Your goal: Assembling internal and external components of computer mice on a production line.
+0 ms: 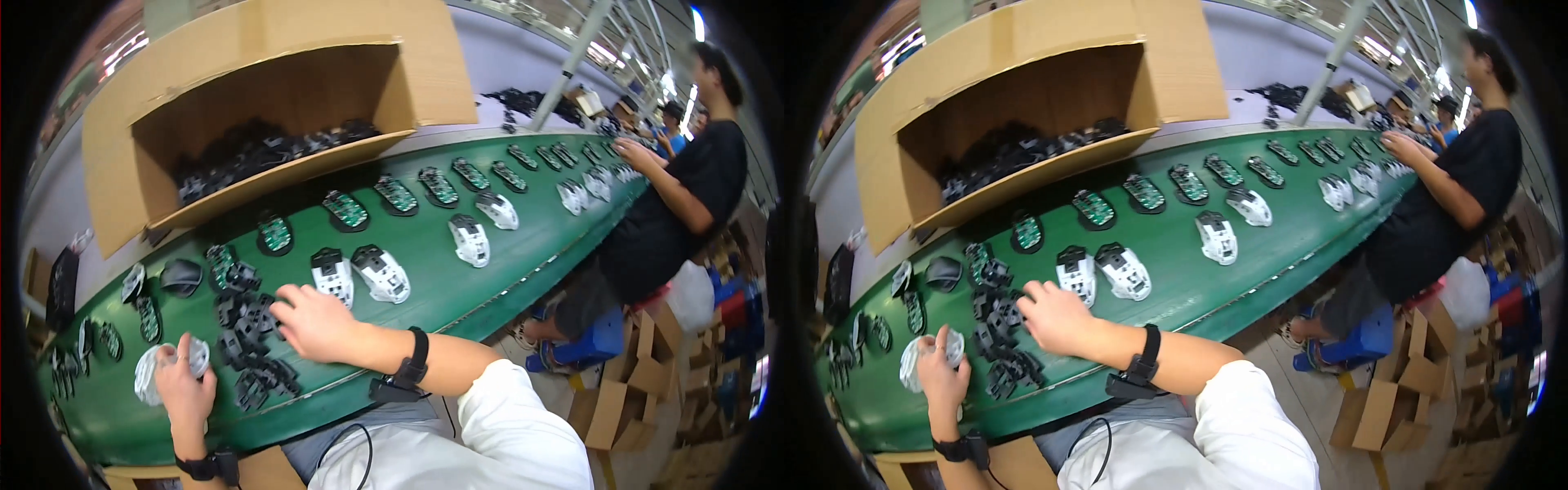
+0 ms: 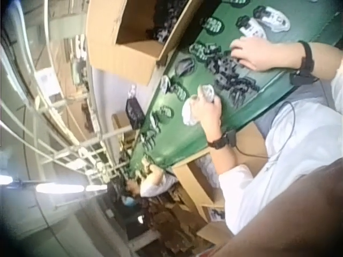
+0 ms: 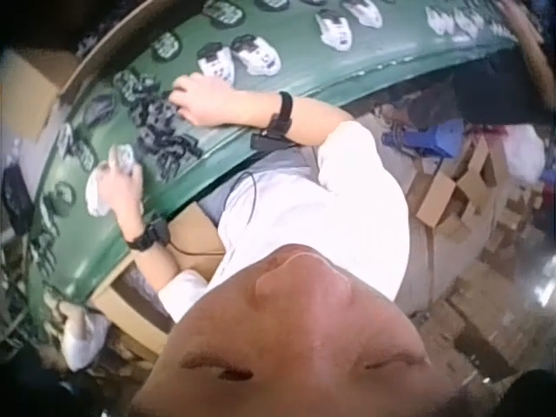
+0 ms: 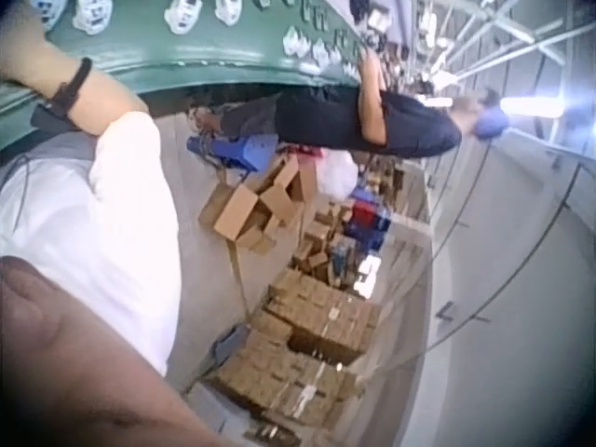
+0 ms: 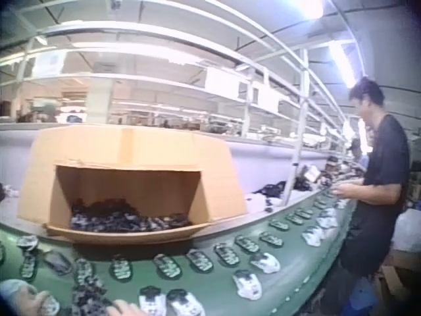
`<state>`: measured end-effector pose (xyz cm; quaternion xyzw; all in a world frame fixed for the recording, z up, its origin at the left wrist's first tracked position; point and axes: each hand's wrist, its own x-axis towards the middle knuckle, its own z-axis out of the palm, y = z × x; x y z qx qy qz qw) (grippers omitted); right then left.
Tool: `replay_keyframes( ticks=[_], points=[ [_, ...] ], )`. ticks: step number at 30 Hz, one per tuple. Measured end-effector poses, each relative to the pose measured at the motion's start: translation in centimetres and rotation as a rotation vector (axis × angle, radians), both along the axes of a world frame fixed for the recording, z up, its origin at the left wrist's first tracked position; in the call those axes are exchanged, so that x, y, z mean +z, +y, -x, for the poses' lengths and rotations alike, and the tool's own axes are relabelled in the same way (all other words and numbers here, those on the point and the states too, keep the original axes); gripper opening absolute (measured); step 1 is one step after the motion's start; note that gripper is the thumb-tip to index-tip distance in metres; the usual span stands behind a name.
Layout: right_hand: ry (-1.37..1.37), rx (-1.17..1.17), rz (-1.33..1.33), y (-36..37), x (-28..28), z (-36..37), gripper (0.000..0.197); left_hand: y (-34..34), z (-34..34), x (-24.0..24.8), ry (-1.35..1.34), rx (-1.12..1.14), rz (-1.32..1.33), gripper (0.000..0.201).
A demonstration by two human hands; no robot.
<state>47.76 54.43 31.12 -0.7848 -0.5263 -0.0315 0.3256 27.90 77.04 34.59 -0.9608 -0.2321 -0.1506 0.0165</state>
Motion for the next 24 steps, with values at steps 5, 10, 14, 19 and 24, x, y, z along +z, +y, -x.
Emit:
replay_keyframes(
  ticks=[5,10,14,19,24],
  points=[
    [-0.149,0.105,0.241,-2.1,0.6,-1.1,0.062,0.3,-1.8,-0.9,-0.299,-0.217,0.372,0.056],
    [-0.096,0.140,0.272,-1.6,0.8,-1.6,0.075,1.4,-1.1,-1.3,-0.382,-0.205,0.949,0.065],
    [-0.011,0.078,0.313,-1.3,2.1,-1.3,0.073,-0.5,-0.5,1.0,-0.036,-0.310,0.375,0.065],
    [-0.011,0.025,-0.169,-1.1,1.8,-1.3,0.075,1.3,-0.6,-1.6,-0.167,-0.083,0.468,0.060],
    [0.477,0.367,-0.479,1.4,1.6,1.7,0.077,-3.5,0.6,0.5,-0.791,-0.375,1.258,0.041]
  ],
)
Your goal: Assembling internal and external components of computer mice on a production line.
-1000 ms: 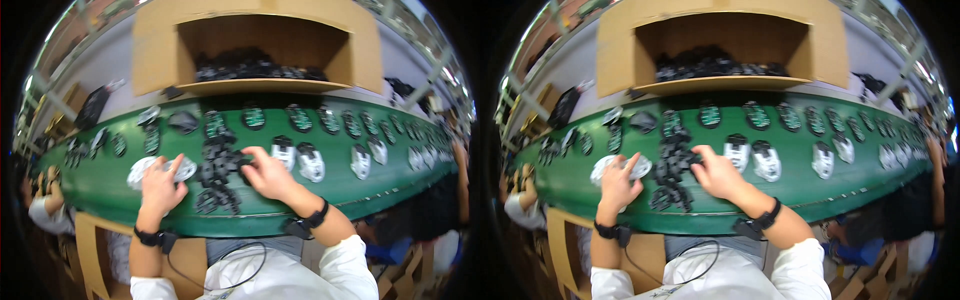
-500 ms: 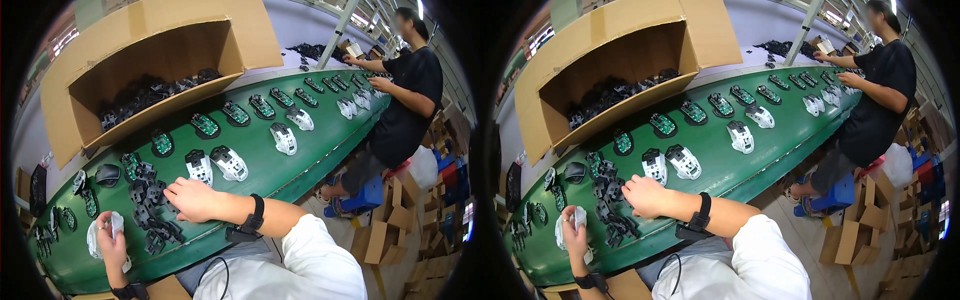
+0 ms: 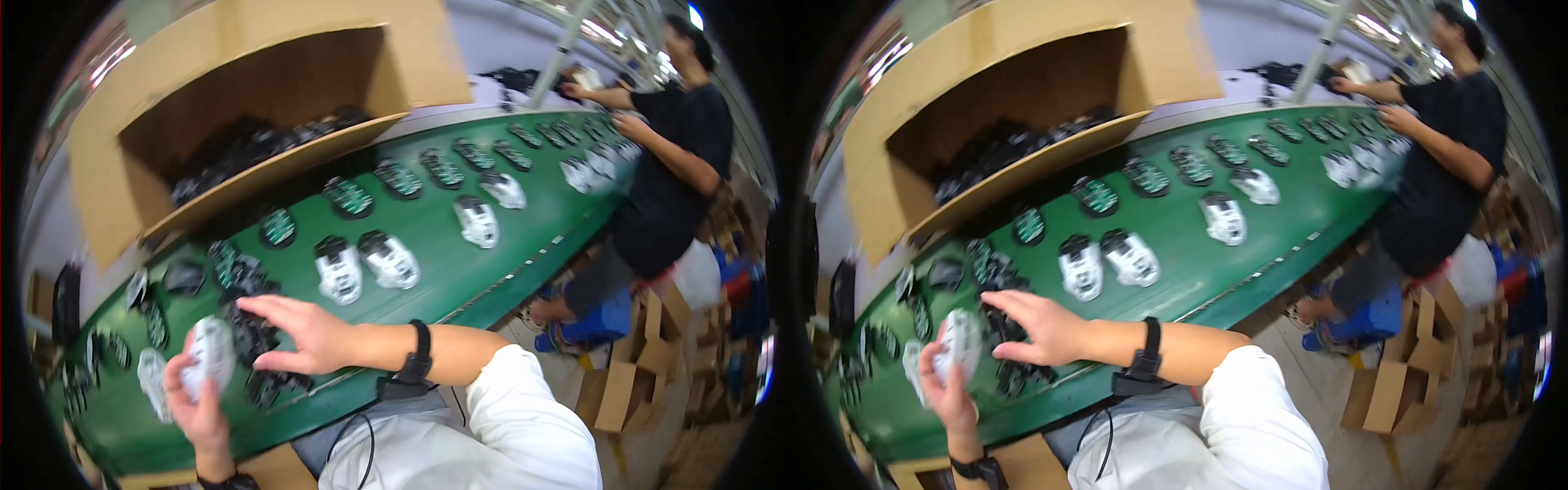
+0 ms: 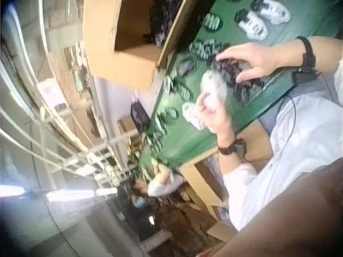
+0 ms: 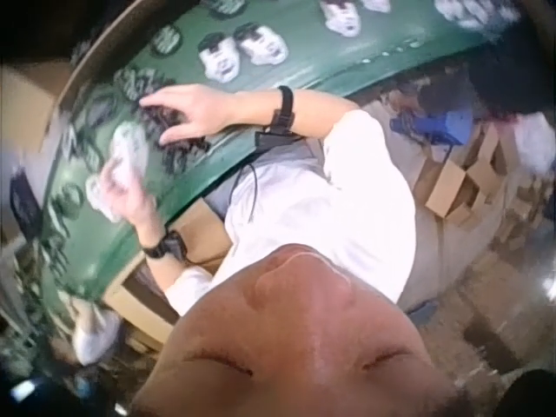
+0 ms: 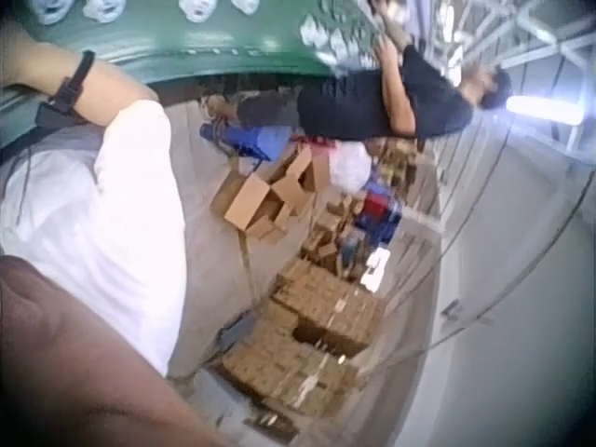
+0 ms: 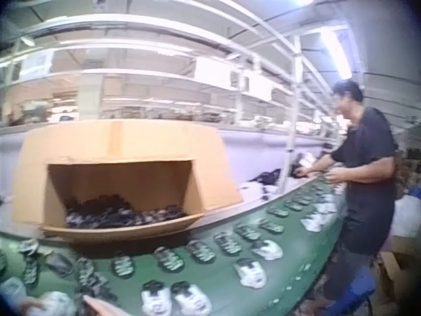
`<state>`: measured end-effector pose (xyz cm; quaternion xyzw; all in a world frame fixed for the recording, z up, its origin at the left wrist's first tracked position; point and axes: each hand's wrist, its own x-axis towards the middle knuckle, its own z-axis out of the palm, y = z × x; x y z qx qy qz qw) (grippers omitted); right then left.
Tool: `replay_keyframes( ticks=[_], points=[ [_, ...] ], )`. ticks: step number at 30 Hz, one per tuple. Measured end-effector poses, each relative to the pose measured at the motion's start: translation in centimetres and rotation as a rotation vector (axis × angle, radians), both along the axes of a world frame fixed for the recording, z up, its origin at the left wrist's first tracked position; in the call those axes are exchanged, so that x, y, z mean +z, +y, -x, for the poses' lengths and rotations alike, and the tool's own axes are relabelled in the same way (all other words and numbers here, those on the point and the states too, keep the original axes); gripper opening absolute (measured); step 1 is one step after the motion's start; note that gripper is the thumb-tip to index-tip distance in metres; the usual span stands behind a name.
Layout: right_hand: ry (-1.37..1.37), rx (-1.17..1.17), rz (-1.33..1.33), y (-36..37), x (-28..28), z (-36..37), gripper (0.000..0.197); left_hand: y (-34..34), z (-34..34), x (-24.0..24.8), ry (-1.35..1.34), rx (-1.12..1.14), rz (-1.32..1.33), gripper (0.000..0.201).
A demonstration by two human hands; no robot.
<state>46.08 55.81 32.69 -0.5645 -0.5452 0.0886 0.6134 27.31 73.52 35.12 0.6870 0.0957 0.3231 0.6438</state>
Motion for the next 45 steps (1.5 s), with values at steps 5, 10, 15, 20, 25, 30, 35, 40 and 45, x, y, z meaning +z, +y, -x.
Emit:
replay_keyframes(
  ticks=[5,10,15,20,25,30,35,40,45],
  points=[
    [-0.057,-0.044,0.081,-1.8,-0.1,-0.7,0.070,-3.5,-3.0,-1.7,0.103,-0.041,0.060,0.040],
    [-0.092,-0.107,0.062,-1.2,0.5,0.2,0.074,-3.4,-2.2,-1.2,-0.002,-0.165,0.207,0.034],
    [-0.211,-0.082,0.040,-0.3,0.3,0.6,0.073,-3.8,-1.2,-1.2,0.029,-0.155,0.144,0.036],
    [-0.254,-0.101,0.022,-0.8,0.3,0.4,0.075,-4.1,-1.7,-1.4,-0.086,-0.085,0.097,0.035],
    [-0.292,-0.053,-0.041,0.1,-0.9,0.6,0.073,-2.7,-1.1,-2.3,-0.043,-0.095,-0.103,0.038],
    [0.013,0.059,0.128,0.4,0.1,1.2,0.082,-2.4,-0.1,-2.7,0.018,-0.118,-0.106,0.047],
    [0.172,0.220,0.288,0.2,0.7,1.4,0.058,-3.4,0.1,-1.1,0.084,-0.120,-0.227,0.070],
    [0.061,0.119,0.199,0.3,0.7,2.4,0.057,-2.8,0.0,0.1,0.083,-0.056,-0.431,0.067],
    [-0.189,0.003,-0.081,1.1,-0.4,3.1,0.051,-1.1,-0.2,0.0,0.087,0.034,-0.987,0.043]
  ],
)
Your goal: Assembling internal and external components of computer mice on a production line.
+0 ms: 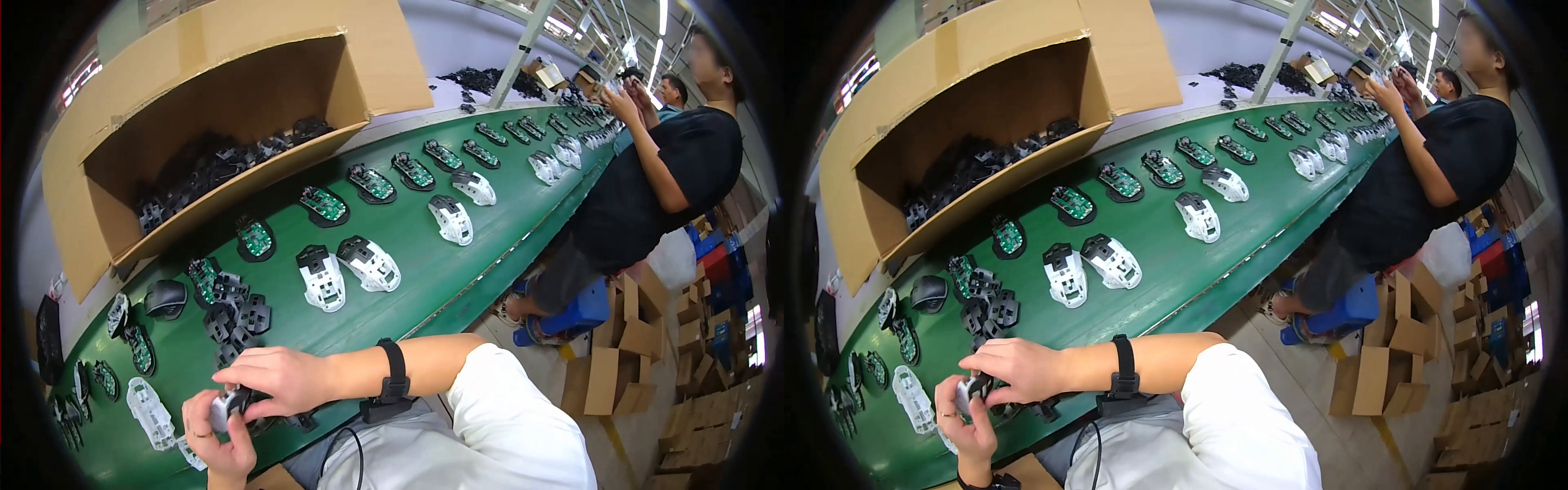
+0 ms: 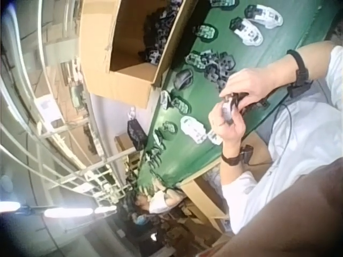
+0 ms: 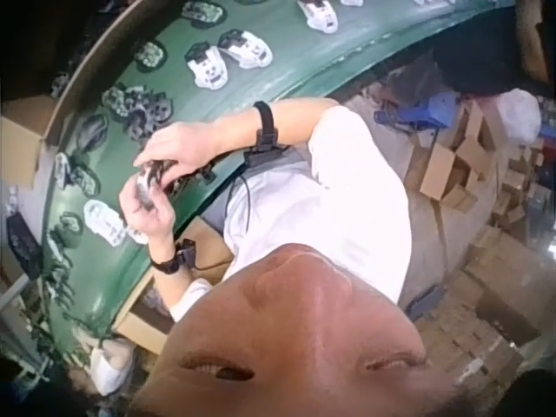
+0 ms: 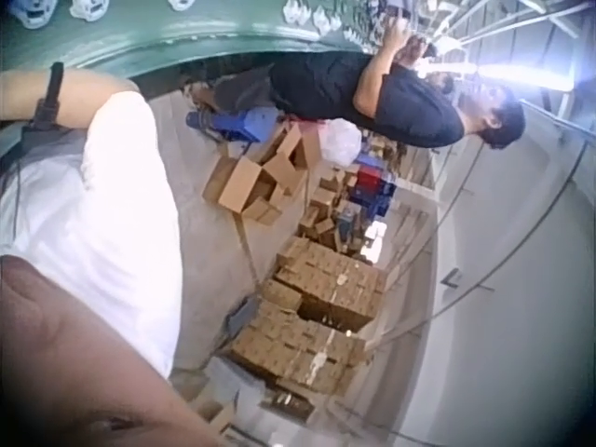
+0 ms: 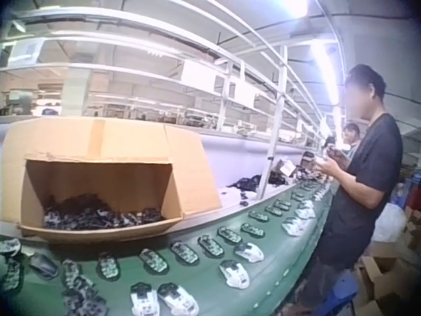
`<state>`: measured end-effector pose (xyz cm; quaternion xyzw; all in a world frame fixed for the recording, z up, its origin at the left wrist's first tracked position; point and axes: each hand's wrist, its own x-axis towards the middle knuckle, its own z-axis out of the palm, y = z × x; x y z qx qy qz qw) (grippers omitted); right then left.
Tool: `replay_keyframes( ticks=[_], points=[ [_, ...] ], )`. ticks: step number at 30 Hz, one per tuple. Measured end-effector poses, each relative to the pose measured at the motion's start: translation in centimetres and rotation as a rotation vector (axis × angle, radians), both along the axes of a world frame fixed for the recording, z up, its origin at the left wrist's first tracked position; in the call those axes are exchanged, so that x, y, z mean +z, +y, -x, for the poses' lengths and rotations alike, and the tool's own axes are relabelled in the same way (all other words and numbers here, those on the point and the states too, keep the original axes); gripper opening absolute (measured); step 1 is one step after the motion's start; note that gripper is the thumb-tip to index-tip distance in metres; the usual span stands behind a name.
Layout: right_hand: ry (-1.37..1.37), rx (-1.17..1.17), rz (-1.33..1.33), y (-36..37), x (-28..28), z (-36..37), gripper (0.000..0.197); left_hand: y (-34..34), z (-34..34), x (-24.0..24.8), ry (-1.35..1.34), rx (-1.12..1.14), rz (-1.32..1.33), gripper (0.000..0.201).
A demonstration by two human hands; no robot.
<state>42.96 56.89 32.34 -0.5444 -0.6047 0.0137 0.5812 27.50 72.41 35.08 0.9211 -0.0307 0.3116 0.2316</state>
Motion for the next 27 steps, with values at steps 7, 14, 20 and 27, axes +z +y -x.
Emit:
replay_keyframes(
  ticks=[7,14,20,27],
  points=[
    [0.215,0.249,0.001,0.0,0.7,0.0,0.025,0.8,0.7,-1.3,-0.093,-0.123,0.594,0.038],
    [0.237,0.099,0.024,0.0,0.6,1.4,0.017,2.1,0.5,-2.1,-0.025,0.003,0.613,0.045],
    [0.368,-0.250,0.099,-0.4,1.6,-4.8,0.025,3.3,0.4,3.9,0.121,0.001,-0.016,0.074],
    [-0.018,-0.715,0.596,-2.0,1.4,-9.9,0.025,4.0,3.5,5.7,0.781,0.152,-0.376,0.089]
  ],
)
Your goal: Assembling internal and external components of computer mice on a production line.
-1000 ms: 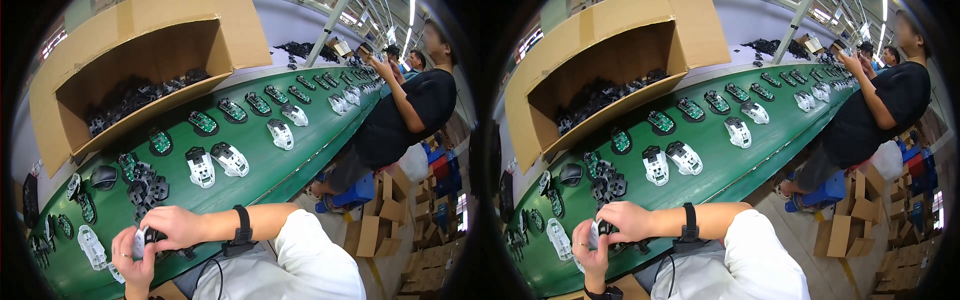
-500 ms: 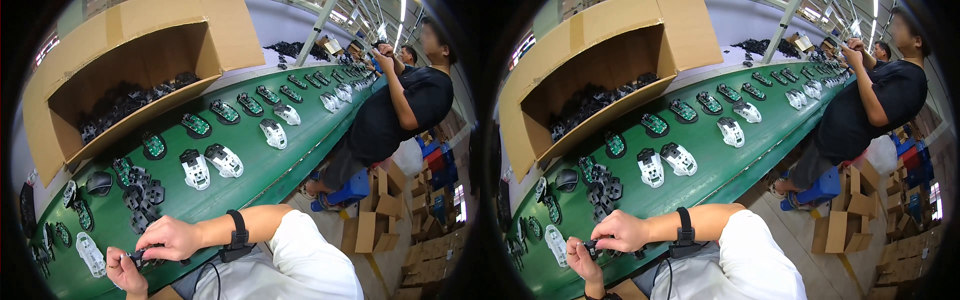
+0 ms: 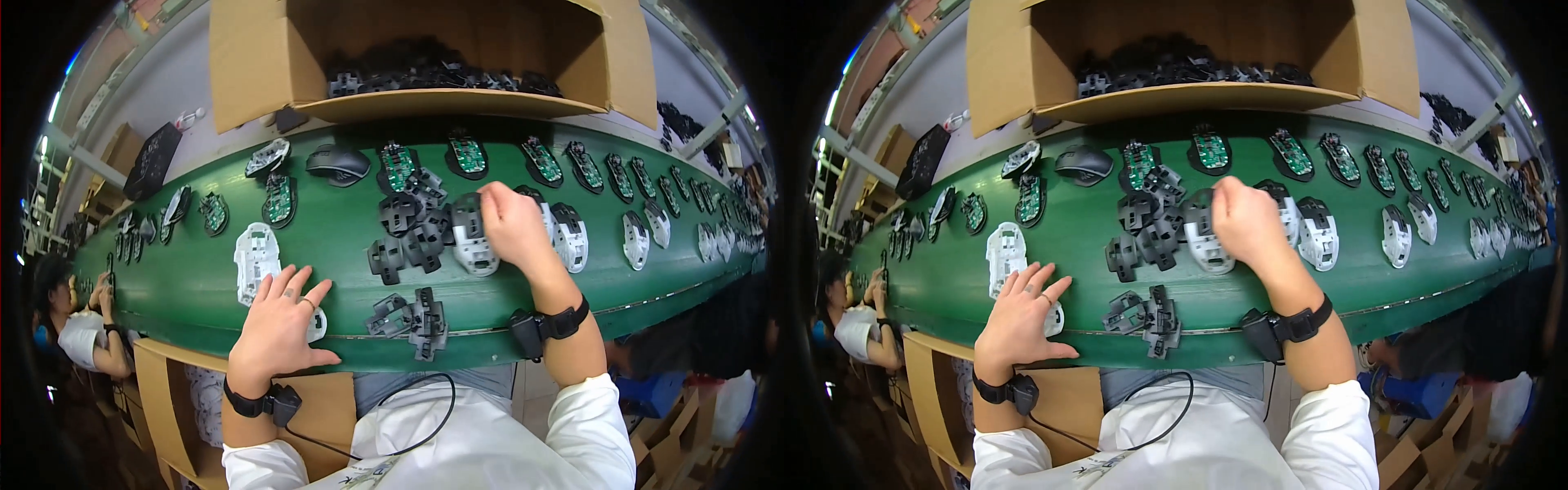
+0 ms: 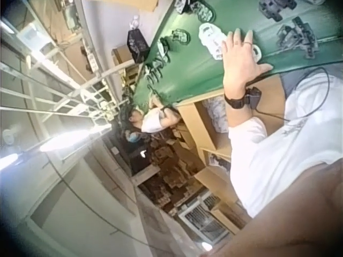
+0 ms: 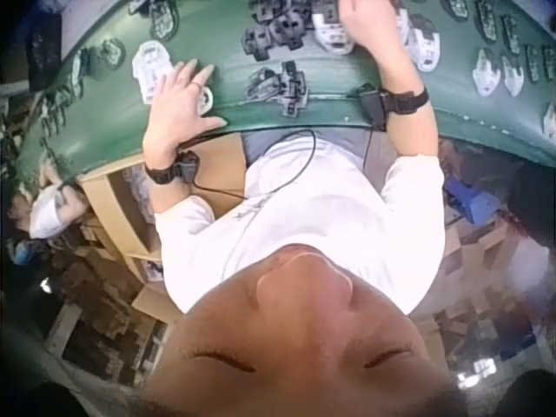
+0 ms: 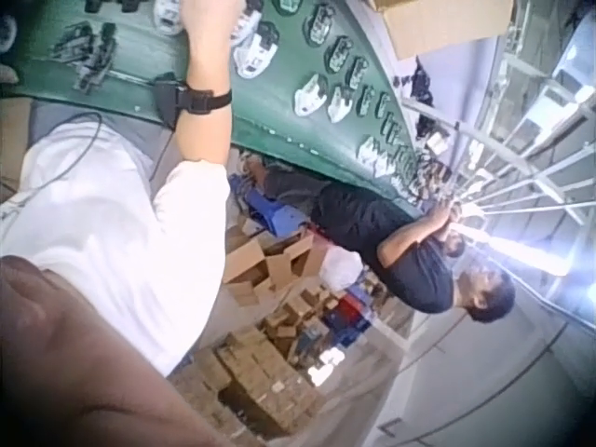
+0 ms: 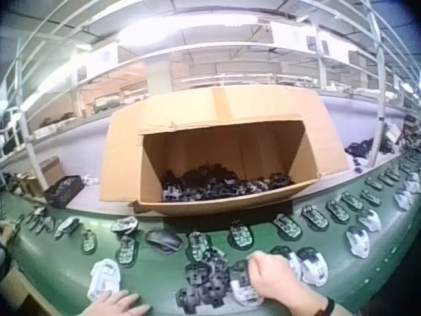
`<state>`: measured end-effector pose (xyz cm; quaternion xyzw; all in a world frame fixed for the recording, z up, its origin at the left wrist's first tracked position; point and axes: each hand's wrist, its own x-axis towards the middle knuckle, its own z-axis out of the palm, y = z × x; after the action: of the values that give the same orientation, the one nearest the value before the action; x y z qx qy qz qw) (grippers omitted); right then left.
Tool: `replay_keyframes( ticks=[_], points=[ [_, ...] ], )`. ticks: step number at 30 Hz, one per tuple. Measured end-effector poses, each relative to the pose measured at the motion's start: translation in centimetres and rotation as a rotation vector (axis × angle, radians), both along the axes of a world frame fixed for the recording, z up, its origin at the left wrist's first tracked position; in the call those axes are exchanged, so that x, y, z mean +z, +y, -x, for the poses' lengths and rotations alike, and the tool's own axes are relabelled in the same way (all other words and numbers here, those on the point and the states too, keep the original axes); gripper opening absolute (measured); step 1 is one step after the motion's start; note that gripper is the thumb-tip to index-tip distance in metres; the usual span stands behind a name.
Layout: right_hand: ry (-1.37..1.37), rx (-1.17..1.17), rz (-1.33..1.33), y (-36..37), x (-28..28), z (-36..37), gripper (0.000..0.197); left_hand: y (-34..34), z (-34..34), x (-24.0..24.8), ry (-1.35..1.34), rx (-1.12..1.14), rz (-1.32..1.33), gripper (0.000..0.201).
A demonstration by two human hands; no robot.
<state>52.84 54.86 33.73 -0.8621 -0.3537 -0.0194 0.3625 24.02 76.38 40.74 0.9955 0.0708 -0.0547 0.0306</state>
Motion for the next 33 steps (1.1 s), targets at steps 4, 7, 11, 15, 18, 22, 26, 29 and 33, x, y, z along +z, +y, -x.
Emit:
replay_keyframes(
  ticks=[4,7,11,15,18,22,26,29,33],
  points=[
    [-0.147,-0.051,0.073,-0.3,0.0,-0.7,0.021,1.2,-0.2,-0.8,0.084,0.089,-0.033,0.076],
    [-0.396,0.197,-0.080,0.4,0.5,0.8,0.036,2.0,-0.7,-1.9,-0.081,0.109,-0.006,0.058],
    [-0.456,0.328,0.273,2.2,2.2,5.5,0.096,2.0,-2.0,-2.7,-0.460,0.077,0.188,0.053],
    [-0.417,0.423,0.452,3.9,1.6,6.5,0.120,2.8,-1.9,-4.3,-0.370,0.048,0.063,0.063],
    [-0.233,0.577,0.479,3.6,1.3,7.2,0.120,4.1,-1.3,-5.0,-0.248,0.177,-0.002,0.073],
    [-0.170,0.703,0.402,2.6,1.4,9.7,0.121,6.5,-0.3,-4.8,-0.138,0.414,0.045,0.079],
    [-0.194,0.709,0.306,2.4,0.8,12.0,0.115,6.8,-0.9,-5.0,-0.180,0.475,0.014,0.075],
    [-0.200,0.713,0.133,4.5,-0.8,12.4,0.090,6.8,-2.2,-4.8,-0.271,0.423,0.059,0.071],
    [-0.164,0.734,-0.073,12.6,-3.3,16.2,0.071,12.6,1.4,-6.8,-0.417,0.595,-0.035,0.062]
  ],
)
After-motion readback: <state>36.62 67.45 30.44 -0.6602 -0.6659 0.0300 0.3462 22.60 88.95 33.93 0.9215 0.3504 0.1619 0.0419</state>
